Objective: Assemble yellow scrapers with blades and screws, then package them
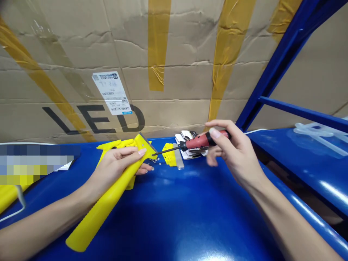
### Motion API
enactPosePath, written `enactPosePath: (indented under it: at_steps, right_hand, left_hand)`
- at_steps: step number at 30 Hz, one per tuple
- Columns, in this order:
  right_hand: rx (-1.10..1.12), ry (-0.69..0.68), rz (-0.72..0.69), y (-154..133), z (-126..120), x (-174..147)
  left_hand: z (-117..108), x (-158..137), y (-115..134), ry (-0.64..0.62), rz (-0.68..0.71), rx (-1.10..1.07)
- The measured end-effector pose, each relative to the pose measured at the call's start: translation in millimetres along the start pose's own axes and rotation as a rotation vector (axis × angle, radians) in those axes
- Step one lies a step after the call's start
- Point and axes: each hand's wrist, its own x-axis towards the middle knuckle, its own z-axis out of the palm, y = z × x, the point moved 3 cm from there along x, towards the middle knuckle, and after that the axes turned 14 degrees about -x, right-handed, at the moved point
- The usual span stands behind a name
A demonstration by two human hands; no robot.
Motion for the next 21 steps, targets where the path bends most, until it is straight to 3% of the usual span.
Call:
enactPosePath:
  at_steps: [6, 10, 15, 21]
  right_hand:
    - [-0.012, -0.038, -0.035, 1.2, 1.4, 0.5]
    - [-0.173, 0.103, -0.003, -1.4, -0.9, 0.4]
    - [0.090, 0.276, 0.043, -3.0, -5.6, 1.6]
    - [0.156, 0.240, 0.052, -6.5, 1.4, -0.5]
  left_hand:
    - [-1.6, 3.2, -0.7, 0.041, -0.022, -0.009]
    - [1.1, 0.3, 0.6, 0.025, -0.018, 0.008]
    - [3.1, -3.2, -0.2, -0.002, -0.005, 0.043]
    - [4.3, -3.2, -1.9, 0.030, 0.031, -0.001]
